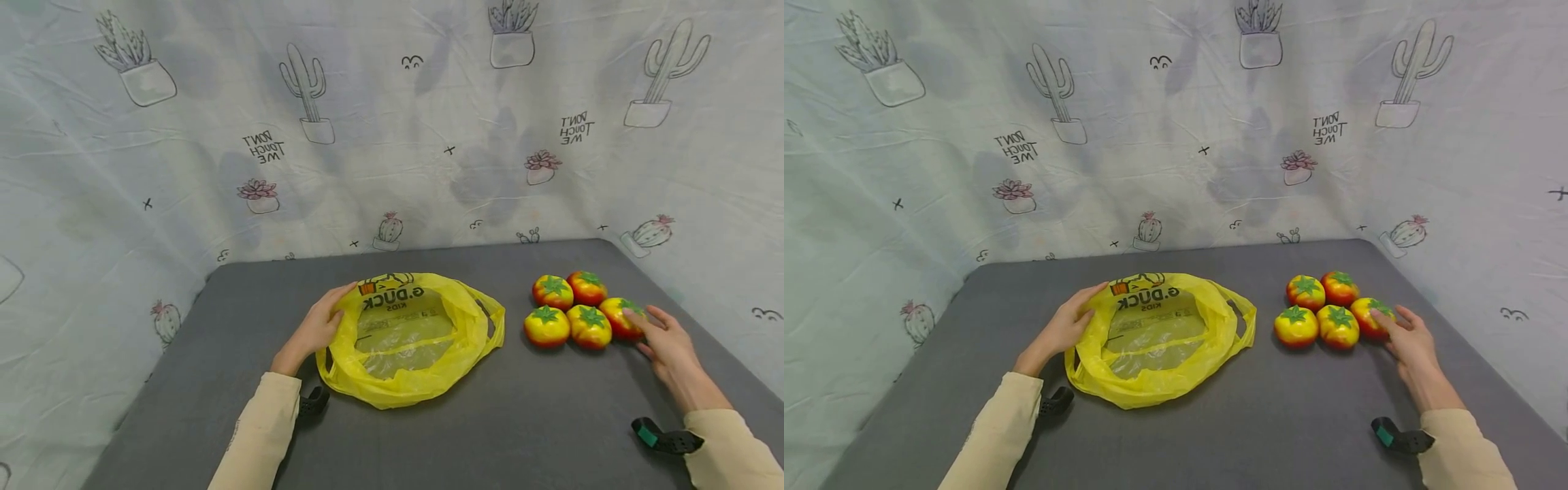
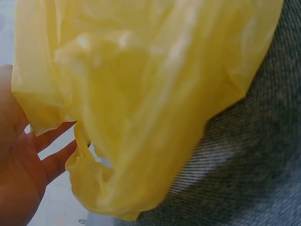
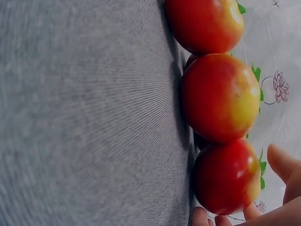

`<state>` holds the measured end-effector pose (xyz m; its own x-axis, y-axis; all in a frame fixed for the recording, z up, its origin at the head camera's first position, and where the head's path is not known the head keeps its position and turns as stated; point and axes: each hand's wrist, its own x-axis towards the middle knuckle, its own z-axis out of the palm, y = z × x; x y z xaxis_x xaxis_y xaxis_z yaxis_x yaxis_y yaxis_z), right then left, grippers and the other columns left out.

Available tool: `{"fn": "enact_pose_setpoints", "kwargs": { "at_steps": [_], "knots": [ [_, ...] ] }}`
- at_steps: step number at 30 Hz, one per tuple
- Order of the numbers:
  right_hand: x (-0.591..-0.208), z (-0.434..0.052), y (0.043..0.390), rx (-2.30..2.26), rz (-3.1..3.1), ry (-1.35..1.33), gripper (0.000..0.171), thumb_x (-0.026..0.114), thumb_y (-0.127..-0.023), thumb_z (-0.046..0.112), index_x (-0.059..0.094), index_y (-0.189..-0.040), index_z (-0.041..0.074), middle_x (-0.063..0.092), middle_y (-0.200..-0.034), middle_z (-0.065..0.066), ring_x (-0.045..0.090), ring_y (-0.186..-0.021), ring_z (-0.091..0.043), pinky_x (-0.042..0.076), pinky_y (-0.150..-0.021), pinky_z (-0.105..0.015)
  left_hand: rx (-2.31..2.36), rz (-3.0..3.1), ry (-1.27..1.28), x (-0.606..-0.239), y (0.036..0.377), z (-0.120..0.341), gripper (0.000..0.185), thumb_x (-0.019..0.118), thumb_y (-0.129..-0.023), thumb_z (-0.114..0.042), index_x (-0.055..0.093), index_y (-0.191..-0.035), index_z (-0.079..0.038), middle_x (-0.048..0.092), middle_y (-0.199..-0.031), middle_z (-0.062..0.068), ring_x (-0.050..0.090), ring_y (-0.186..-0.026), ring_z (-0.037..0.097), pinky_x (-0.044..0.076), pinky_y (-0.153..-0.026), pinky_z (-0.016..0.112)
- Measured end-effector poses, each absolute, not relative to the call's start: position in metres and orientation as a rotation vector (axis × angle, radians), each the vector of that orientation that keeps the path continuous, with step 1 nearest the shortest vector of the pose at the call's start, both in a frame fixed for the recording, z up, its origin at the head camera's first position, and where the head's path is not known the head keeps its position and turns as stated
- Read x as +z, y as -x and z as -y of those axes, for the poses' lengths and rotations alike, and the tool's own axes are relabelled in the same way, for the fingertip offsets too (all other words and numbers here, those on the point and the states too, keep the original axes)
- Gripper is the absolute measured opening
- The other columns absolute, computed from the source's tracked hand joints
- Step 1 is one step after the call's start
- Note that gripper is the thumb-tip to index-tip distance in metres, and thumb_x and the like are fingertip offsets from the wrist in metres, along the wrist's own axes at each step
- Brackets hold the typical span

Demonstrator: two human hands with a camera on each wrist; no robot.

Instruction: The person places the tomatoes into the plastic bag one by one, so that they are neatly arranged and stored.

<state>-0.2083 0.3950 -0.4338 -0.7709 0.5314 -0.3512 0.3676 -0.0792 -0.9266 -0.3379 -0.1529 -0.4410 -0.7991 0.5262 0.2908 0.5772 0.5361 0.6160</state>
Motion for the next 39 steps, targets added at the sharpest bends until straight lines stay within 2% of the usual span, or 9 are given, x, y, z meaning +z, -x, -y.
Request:
{"fn": "enact_pose_setpoints", "kwargs": {
  "at_steps": [2,4,6,17,22,26,30,35,39],
  "knots": [
    [-0.435,-0.396,0.207,1.961,2.123,0.956,0.098,0.064,-0.087,0.044,-0.001,-0.155,0.015,-0.008,-0.157,-0.013,0.023,-0.135,-0.016,0.042,-0.062,-0.012,-1.091,2.684,0.97,-0.441,0.338,0.153,0.058,0.046,-0.093,0.012,0.036,-0.147,-0.006,0.038,-0.143,0.021,0.054,-0.102,0.033,0.045,-0.071,0.04],
    [-0.436,-0.397,0.207,1.934,2.199,0.915,0.097,0.062,-0.089,0.042,-0.004,-0.154,0.012,-0.01,-0.157,-0.016,0.024,-0.133,-0.019,0.043,-0.061,-0.012,-1.068,2.679,0.969,-0.44,0.338,0.152,0.058,0.046,-0.093,0.013,0.037,-0.147,-0.005,0.04,-0.142,0.021,0.044,-0.123,0.036,0.043,-0.085,0.047],
    [-0.437,-0.398,0.208,1.92,2.258,0.875,0.097,0.06,-0.091,0.041,-0.007,-0.153,0.009,-0.013,-0.156,-0.018,0.022,-0.134,-0.02,0.042,-0.063,-0.012,-1.058,2.678,0.971,-0.44,0.338,0.153,0.058,0.045,-0.092,0.013,0.037,-0.147,-0.005,0.04,-0.142,0.021,0.039,-0.128,0.037,0.04,-0.091,0.05],
    [-0.442,-0.399,0.21,2.005,2.174,0.849,0.1,0.063,-0.09,0.036,-0.01,-0.152,0.008,-0.014,-0.156,-0.014,0.025,-0.131,-0.013,0.041,-0.064,-0.01,-1.099,2.667,0.966,-0.438,0.336,0.154,0.055,0.044,-0.094,0.012,0.038,-0.146,-0.005,0.038,-0.143,0.021,0.049,-0.1,0.031,0.041,-0.067,0.039],
    [-0.446,-0.399,0.208,2.015,2.108,0.867,0.101,0.066,-0.088,0.035,-0.008,-0.152,0.01,-0.011,-0.157,-0.012,0.025,-0.131,-0.01,0.043,-0.064,-0.01,-1.099,2.682,0.951,-0.438,0.335,0.154,0.055,0.045,-0.094,0.011,0.038,-0.146,-0.006,0.038,-0.143,0.02,0.049,-0.102,0.03,0.041,-0.069,0.039],
    [-0.445,-0.396,0.206,2.072,1.943,0.901,0.099,0.069,-0.087,0.031,-0.002,-0.154,0.015,-0.003,-0.158,-0.005,0.046,-0.105,0.003,0.045,-0.062,-0.011,-1.109,2.69,0.947,-0.438,0.334,0.154,0.055,0.045,-0.095,0.01,0.038,-0.146,-0.006,0.038,-0.143,0.02,0.05,-0.1,0.03,0.041,-0.063,0.037],
    [-0.439,-0.394,0.204,2.14,1.751,0.897,0.097,0.071,-0.085,0.024,0.004,-0.155,0.019,0.023,-0.149,0.004,0.047,-0.073,0.01,0.047,-0.058,-0.015,-1.113,2.693,0.944,-0.436,0.334,0.154,0.054,0.045,-0.094,0.01,0.039,-0.146,-0.005,0.039,-0.143,0.021,0.05,-0.099,0.03,0.04,-0.062,0.036],
    [-0.431,-0.392,0.202,2.251,1.539,0.752,0.095,0.071,-0.085,0.015,0.008,-0.155,0.024,0.037,-0.119,0.013,0.055,-0.071,0.004,0.052,-0.054,-0.023,-1.114,2.715,0.936,-0.435,0.334,0.153,0.055,0.044,-0.095,0.01,0.038,-0.147,-0.006,0.038,-0.143,0.02,0.051,-0.091,0.027,0.04,-0.056,0.034],
    [-0.426,-0.391,0.204,2.333,1.421,0.655,0.096,0.07,-0.085,0.01,0.005,-0.155,0.026,0.033,-0.13,0.014,0.058,-0.075,-0.002,0.054,-0.056,-0.03,-1.114,2.726,0.936,-0.436,0.335,0.151,0.055,0.044,-0.095,0.009,0.037,-0.147,-0.008,0.037,-0.144,0.02,0.051,-0.086,0.025,0.039,-0.051,0.032]
  ]
}}
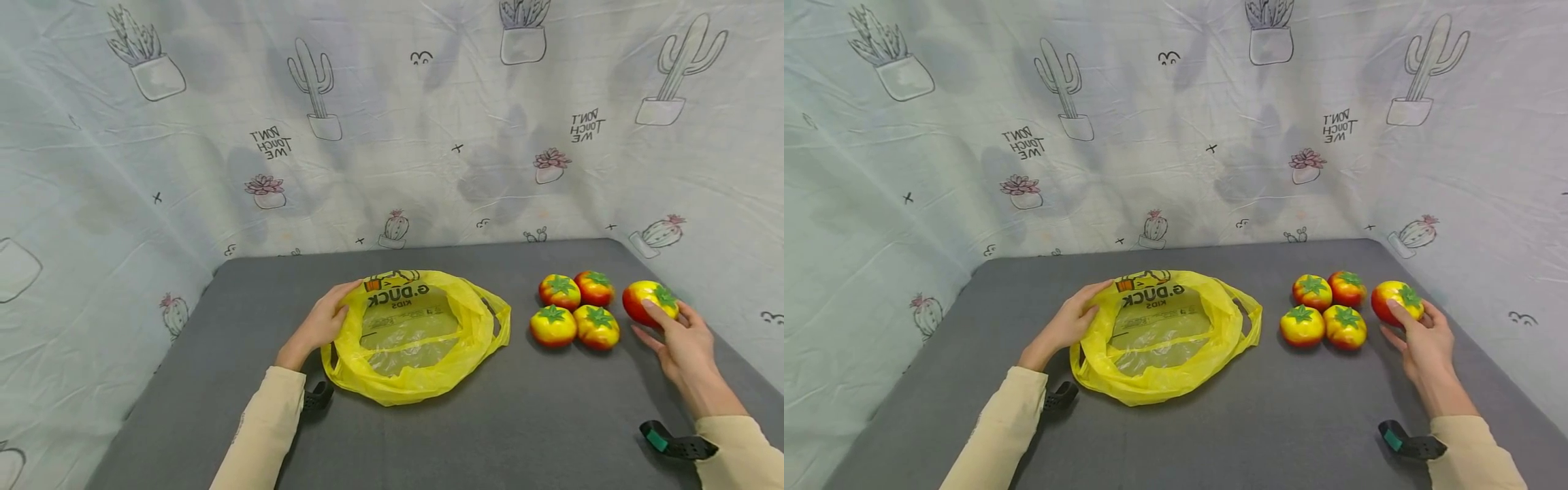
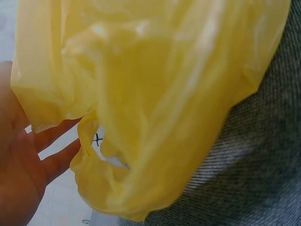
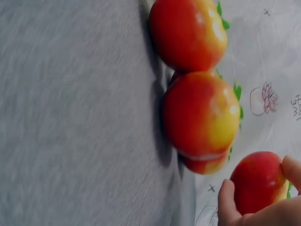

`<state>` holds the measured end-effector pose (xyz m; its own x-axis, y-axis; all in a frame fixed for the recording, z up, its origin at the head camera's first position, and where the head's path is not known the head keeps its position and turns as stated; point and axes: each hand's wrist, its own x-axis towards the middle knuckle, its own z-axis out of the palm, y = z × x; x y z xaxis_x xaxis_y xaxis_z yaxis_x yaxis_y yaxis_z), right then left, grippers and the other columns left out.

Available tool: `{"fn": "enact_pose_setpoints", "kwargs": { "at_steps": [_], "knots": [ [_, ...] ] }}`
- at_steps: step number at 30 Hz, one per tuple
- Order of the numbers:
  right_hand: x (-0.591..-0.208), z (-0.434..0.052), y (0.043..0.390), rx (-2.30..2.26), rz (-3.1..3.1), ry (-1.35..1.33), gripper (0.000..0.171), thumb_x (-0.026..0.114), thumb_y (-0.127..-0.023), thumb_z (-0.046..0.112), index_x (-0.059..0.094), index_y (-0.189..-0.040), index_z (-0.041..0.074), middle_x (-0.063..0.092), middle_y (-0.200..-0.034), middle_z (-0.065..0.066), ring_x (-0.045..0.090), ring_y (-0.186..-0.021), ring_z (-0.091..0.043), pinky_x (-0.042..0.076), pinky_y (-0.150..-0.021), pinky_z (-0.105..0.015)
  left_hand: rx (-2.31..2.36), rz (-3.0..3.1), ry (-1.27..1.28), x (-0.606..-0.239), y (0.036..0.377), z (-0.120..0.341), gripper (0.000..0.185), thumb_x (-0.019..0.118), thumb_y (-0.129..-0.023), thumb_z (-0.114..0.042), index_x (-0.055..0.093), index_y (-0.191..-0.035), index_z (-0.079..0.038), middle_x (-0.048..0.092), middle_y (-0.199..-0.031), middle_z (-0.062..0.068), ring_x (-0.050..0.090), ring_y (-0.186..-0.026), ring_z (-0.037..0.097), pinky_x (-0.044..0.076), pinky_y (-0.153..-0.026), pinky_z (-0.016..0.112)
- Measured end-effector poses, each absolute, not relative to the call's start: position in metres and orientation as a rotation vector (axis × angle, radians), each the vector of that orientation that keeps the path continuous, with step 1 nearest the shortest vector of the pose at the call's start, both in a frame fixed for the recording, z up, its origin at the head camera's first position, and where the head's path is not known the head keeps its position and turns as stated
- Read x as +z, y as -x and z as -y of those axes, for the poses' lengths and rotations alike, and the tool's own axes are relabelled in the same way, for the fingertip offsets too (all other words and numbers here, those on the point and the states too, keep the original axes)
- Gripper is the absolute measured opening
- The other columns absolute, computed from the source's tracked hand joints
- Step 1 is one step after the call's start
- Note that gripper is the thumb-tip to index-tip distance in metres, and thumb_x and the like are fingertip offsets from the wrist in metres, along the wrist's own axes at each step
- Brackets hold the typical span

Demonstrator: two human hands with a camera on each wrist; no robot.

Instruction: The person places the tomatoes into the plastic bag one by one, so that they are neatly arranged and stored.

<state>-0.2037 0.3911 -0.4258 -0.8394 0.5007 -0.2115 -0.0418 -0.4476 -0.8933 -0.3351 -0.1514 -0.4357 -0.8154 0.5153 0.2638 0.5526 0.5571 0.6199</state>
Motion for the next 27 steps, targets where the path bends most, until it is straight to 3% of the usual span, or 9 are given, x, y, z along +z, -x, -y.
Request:
{"fn": "enact_pose_setpoints", "kwargs": {
  "at_steps": [5,7,11,17,24,27],
  "knots": [
    [-0.421,-0.386,0.207,2.361,1.362,0.624,0.095,0.069,-0.085,0.007,0.007,-0.155,0.025,0.033,-0.125,0.015,0.049,-0.098,-0.005,0.055,-0.059,-0.031,-1.109,2.715,0.945,-0.437,0.336,0.15,0.054,0.043,-0.095,0.01,0.038,-0.146,-0.007,0.038,-0.144,0.02,0.051,-0.092,0.027,0.039,-0.054,0.033],
    [-0.425,-0.39,0.211,2.354,1.376,0.629,0.095,0.07,-0.085,0.007,0.008,-0.154,0.027,0.03,-0.131,0.014,0.045,-0.105,-0.007,0.055,-0.062,-0.031,-1.102,2.707,0.95,-0.437,0.336,0.15,0.053,0.043,-0.095,0.01,0.039,-0.146,-0.006,0.039,-0.143,0.02,0.051,-0.096,0.028,0.039,-0.057,0.034],
    [-0.446,-0.411,0.228,2.286,1.454,0.637,0.094,0.073,-0.083,0.013,0.013,-0.153,0.031,0.028,-0.138,0.013,0.047,-0.108,-0.007,0.055,-0.068,-0.033,-1.095,2.7,0.948,-0.436,0.335,0.151,0.053,0.043,-0.095,0.01,0.039,-0.146,-0.005,0.039,-0.143,0.02,0.049,-0.102,0.03,0.041,-0.066,0.037],
    [-0.469,-0.426,0.249,2.291,1.443,0.538,0.092,0.079,-0.077,0.013,0.025,-0.149,0.031,0.034,-0.13,0.01,0.041,-0.119,-0.014,0.055,-0.07,-0.038,-1.09,2.7,0.945,-0.433,0.333,0.15,0.054,0.043,-0.094,0.011,0.039,-0.145,-0.004,0.039,-0.142,0.021,0.048,-0.105,0.031,0.041,-0.07,0.039],
    [-0.442,-0.388,0.25,2.283,1.49,0.469,0.069,0.073,-0.082,0.01,0.039,-0.14,0.029,0.042,-0.125,0.007,0.049,-0.112,-0.013,0.053,-0.078,-0.036,-1.067,2.712,0.946,-0.431,0.332,0.149,0.054,0.043,-0.095,0.01,0.039,-0.146,-0.006,0.038,-0.144,0.019,0.048,-0.107,0.03,0.04,-0.067,0.038],
    [-0.43,-0.371,0.25,2.299,1.494,0.439,0.065,0.072,-0.083,0.008,0.041,-0.136,0.027,0.043,-0.124,0.007,0.051,-0.11,-0.012,0.053,-0.075,-0.034,-1.06,2.707,0.945,-0.43,0.331,0.148,0.054,0.044,-0.095,0.01,0.039,-0.146,-0.006,0.039,-0.143,0.019,0.049,-0.106,0.03,0.041,-0.066,0.038]
  ]
}}
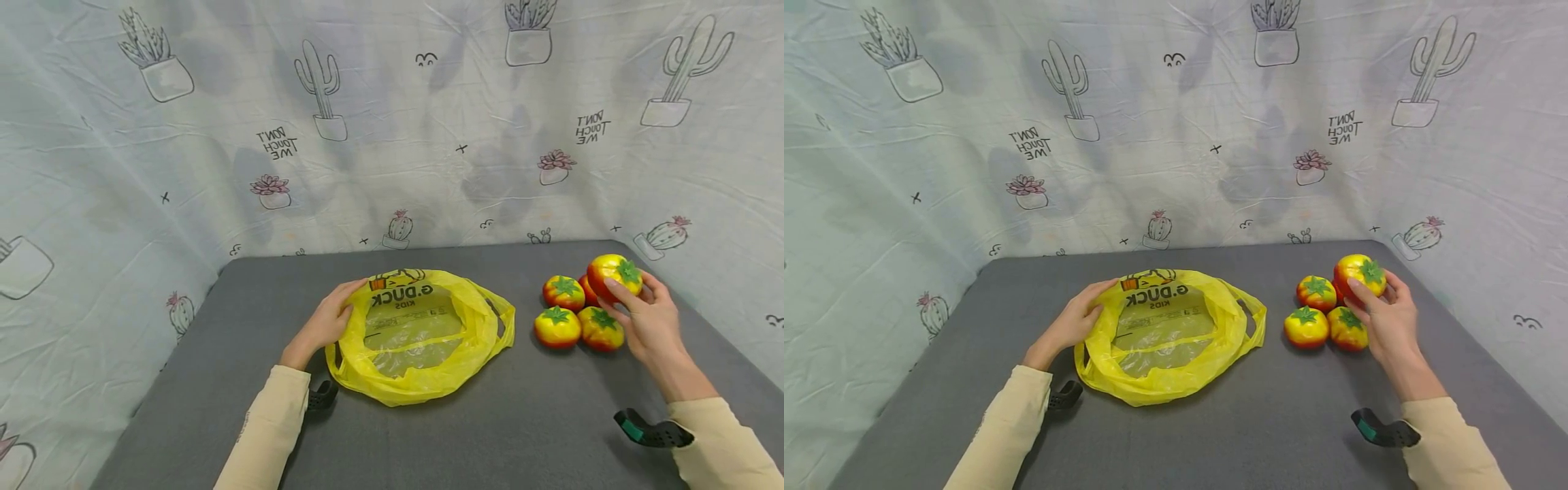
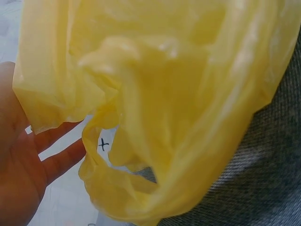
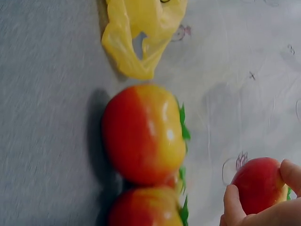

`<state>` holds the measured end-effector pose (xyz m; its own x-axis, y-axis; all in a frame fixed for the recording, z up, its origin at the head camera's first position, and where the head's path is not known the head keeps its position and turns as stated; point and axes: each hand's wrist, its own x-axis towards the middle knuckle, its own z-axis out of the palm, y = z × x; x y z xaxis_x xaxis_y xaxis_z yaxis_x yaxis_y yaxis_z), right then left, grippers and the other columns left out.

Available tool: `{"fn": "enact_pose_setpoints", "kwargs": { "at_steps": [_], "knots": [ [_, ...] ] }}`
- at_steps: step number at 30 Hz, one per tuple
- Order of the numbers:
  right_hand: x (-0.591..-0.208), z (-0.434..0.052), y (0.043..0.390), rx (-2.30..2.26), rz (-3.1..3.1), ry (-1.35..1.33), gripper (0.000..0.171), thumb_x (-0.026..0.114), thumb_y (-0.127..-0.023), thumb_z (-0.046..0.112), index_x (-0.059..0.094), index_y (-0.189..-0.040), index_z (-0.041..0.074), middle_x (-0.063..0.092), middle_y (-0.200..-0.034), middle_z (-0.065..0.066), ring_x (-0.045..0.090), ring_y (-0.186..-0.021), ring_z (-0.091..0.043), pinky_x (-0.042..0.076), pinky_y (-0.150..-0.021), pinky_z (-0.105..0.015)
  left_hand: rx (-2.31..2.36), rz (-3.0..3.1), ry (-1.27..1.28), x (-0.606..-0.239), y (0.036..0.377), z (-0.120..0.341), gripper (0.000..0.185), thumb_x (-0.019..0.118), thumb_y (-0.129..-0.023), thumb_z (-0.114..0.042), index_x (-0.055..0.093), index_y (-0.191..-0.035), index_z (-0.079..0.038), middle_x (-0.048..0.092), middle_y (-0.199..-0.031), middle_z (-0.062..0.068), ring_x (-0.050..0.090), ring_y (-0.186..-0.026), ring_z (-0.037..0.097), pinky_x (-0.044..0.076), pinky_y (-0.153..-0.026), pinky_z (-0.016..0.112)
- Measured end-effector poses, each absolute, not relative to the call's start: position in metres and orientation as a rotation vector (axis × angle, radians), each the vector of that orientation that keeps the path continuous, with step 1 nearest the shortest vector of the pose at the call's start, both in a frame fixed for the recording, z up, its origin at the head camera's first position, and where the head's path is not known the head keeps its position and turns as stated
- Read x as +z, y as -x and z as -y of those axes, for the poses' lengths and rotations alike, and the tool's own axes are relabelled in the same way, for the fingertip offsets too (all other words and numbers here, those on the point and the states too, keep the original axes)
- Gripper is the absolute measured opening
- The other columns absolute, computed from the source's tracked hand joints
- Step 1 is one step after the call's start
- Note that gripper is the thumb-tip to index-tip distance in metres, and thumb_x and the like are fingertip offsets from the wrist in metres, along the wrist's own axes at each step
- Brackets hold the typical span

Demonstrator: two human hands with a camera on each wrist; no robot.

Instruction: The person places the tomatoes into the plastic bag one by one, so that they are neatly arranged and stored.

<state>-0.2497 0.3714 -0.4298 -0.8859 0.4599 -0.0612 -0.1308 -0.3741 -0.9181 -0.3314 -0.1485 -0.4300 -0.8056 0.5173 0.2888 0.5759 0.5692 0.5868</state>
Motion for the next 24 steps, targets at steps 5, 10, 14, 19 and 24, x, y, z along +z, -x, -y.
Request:
{"fn": "enact_pose_setpoints", "kwargs": {
  "at_steps": [5,10,14,19,24],
  "knots": [
    [-0.433,-0.364,0.261,2.305,1.546,0.365,0.075,0.078,-0.078,0.013,0.037,-0.139,0.025,0.038,-0.13,0.004,0.045,-0.116,-0.015,0.054,-0.074,-0.034,-1.059,2.706,0.943,-0.429,0.331,0.148,0.054,0.043,-0.095,0.01,0.04,-0.146,-0.006,0.039,-0.143,0.019,0.05,-0.103,0.03,0.041,-0.066,0.037],
    [-0.44,-0.356,0.273,2.312,1.556,0.28,0.077,0.079,-0.077,0.014,0.036,-0.141,0.023,0.034,-0.133,0.001,0.043,-0.12,-0.021,0.053,-0.076,-0.037,-1.056,2.713,0.941,-0.429,0.331,0.148,0.054,0.044,-0.095,0.01,0.04,-0.146,-0.006,0.039,-0.143,0.018,0.05,-0.106,0.03,0.041,-0.069,0.038],
    [-0.423,-0.327,0.268,2.269,1.638,0.319,0.071,0.076,-0.081,0.016,0.038,-0.14,0.023,0.034,-0.134,0.0,0.046,-0.116,-0.018,0.053,-0.077,-0.034,-1.048,2.708,0.95,-0.43,0.333,0.148,0.054,0.044,-0.095,0.01,0.039,-0.146,-0.006,0.039,-0.144,0.018,0.048,-0.115,0.031,0.041,-0.076,0.04],
    [-0.389,-0.281,0.254,2.273,1.678,0.329,0.066,0.073,-0.083,0.014,0.037,-0.138,0.02,0.035,-0.131,0.001,0.044,-0.113,-0.017,0.053,-0.074,-0.028,-1.035,2.694,0.965,-0.429,0.332,0.147,0.054,0.044,-0.094,0.011,0.04,-0.145,-0.005,0.04,-0.143,0.018,0.045,-0.123,0.034,0.04,-0.079,0.042],
    [-0.371,-0.255,0.247,2.314,1.713,0.308,0.069,0.072,-0.084,0.014,0.03,-0.138,0.018,0.027,-0.135,-0.003,0.041,-0.109,-0.016,0.052,-0.074,-0.026,-1.025,2.688,0.971,-0.429,0.332,0.147,0.054,0.045,-0.094,0.011,0.04,-0.145,-0.004,0.04,-0.142,0.019,0.043,-0.126,0.035,0.04,-0.081,0.043]
  ]
}}
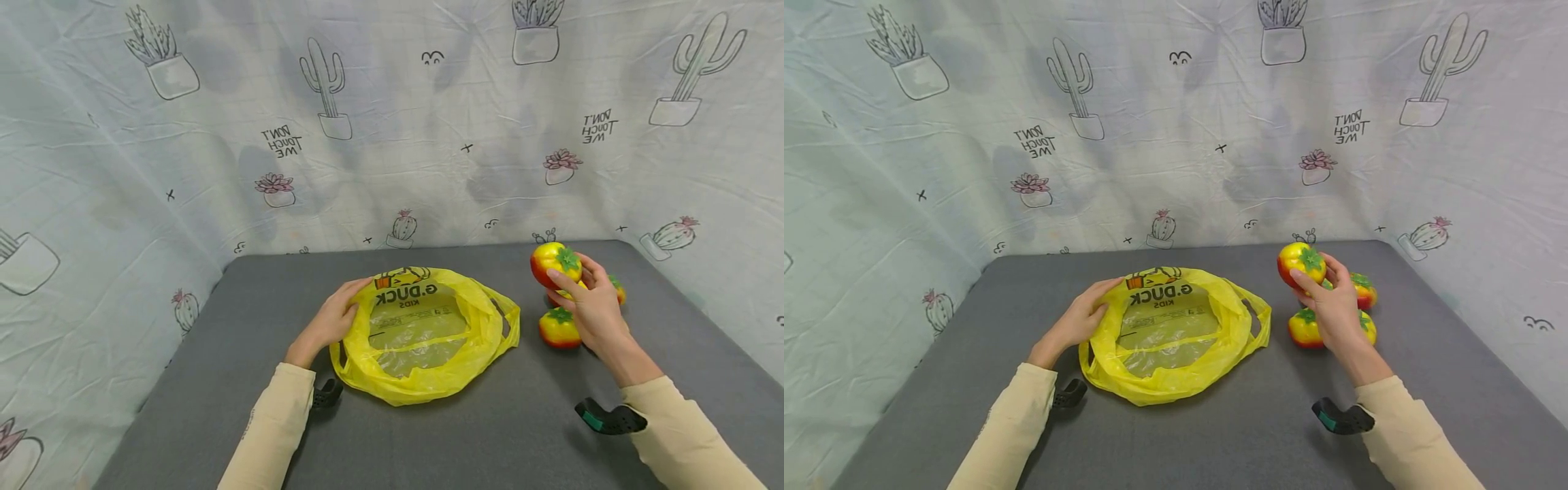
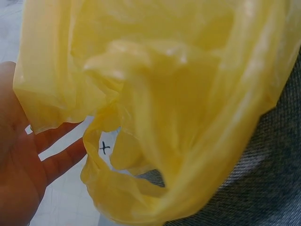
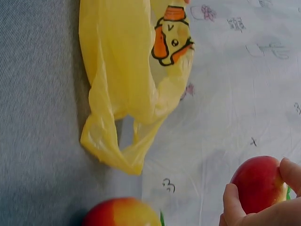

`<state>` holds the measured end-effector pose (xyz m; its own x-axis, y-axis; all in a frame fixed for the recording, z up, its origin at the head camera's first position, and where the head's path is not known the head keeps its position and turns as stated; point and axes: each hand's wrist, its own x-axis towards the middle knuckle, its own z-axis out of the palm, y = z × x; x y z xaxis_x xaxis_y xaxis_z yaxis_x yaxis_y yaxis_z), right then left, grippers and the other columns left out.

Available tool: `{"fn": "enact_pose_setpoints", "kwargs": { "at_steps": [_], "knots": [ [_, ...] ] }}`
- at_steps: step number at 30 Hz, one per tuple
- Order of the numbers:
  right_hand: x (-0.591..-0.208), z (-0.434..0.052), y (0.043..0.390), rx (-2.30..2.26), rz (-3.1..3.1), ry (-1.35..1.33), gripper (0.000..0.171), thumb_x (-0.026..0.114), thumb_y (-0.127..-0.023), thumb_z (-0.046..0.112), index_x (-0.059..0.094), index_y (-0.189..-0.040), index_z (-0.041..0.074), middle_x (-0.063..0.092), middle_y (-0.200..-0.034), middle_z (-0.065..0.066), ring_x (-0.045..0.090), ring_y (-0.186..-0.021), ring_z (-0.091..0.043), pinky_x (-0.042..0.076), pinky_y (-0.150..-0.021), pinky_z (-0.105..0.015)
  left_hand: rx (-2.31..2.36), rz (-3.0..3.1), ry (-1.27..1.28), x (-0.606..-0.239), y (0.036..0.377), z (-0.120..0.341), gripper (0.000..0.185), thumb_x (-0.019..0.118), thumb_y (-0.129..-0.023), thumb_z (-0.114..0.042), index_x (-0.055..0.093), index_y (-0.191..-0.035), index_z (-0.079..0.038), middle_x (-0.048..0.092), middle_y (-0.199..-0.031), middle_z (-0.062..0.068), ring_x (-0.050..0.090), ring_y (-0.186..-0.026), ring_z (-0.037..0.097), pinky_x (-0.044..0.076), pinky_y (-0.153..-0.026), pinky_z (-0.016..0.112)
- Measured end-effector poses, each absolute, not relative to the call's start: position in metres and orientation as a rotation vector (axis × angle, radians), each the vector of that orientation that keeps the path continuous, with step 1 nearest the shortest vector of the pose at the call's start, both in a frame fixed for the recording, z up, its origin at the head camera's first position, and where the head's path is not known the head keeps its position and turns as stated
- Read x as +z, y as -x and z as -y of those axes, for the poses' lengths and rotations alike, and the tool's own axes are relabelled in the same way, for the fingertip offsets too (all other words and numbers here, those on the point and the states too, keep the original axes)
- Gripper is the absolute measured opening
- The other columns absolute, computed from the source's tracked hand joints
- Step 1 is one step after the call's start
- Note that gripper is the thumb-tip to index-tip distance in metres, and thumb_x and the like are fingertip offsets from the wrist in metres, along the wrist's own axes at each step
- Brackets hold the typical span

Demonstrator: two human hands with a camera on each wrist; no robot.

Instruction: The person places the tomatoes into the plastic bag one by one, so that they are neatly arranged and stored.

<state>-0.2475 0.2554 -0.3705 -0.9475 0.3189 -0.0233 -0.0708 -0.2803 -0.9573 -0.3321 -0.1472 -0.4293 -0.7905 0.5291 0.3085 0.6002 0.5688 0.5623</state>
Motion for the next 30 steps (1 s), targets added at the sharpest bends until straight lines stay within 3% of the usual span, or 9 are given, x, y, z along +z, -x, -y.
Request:
{"fn": "enact_pose_setpoints", "kwargs": {
  "at_steps": [5,8,14,26,30],
  "knots": [
    [-0.371,-0.244,0.251,2.278,1.805,0.297,0.081,0.072,-0.084,0.019,0.023,-0.148,0.016,0.013,-0.148,-0.011,0.04,-0.115,-0.02,0.05,-0.08,-0.025,-1.021,2.685,0.978,-0.43,0.333,0.147,0.054,0.044,-0.094,0.011,0.039,-0.146,-0.005,0.039,-0.143,0.018,0.047,-0.119,0.031,0.04,-0.078,0.041],
    [-0.375,-0.239,0.254,2.257,1.846,0.27,0.083,0.072,-0.085,0.021,0.021,-0.15,0.015,0.011,-0.15,-0.013,0.04,-0.118,-0.021,0.05,-0.081,-0.024,-1.012,2.679,0.996,-0.43,0.333,0.147,0.055,0.043,-0.094,0.012,0.039,-0.146,-0.004,0.039,-0.143,0.018,0.047,-0.116,0.03,0.039,-0.077,0.04],
    [-0.372,-0.222,0.253,2.241,1.948,0.257,0.086,0.072,-0.084,0.024,0.019,-0.152,0.014,0.017,-0.147,-0.013,0.039,-0.119,-0.022,0.049,-0.082,-0.023,-0.998,2.682,1.012,-0.43,0.334,0.146,0.055,0.044,-0.094,0.012,0.038,-0.146,-0.004,0.039,-0.143,0.018,0.045,-0.122,0.032,0.039,-0.076,0.04],
    [-0.381,-0.196,0.261,2.197,2.093,0.132,0.08,0.068,-0.089,0.02,0.019,-0.151,0.008,0.02,-0.144,-0.016,0.043,-0.115,-0.021,0.047,-0.088,-0.029,-1.012,2.702,0.997,-0.43,0.333,0.148,0.055,0.043,-0.094,0.01,0.036,-0.147,-0.005,0.038,-0.145,0.017,0.047,-0.113,0.029,0.04,-0.072,0.038],
    [-0.382,-0.187,0.261,2.179,2.143,0.099,0.077,0.067,-0.09,0.02,0.02,-0.15,0.007,0.023,-0.144,-0.016,0.043,-0.116,-0.022,0.046,-0.089,-0.029,-1.011,2.691,1.016,-0.431,0.334,0.148,0.055,0.043,-0.094,0.01,0.036,-0.147,-0.004,0.038,-0.144,0.017,0.046,-0.119,0.029,0.04,-0.075,0.039]
  ]
}}
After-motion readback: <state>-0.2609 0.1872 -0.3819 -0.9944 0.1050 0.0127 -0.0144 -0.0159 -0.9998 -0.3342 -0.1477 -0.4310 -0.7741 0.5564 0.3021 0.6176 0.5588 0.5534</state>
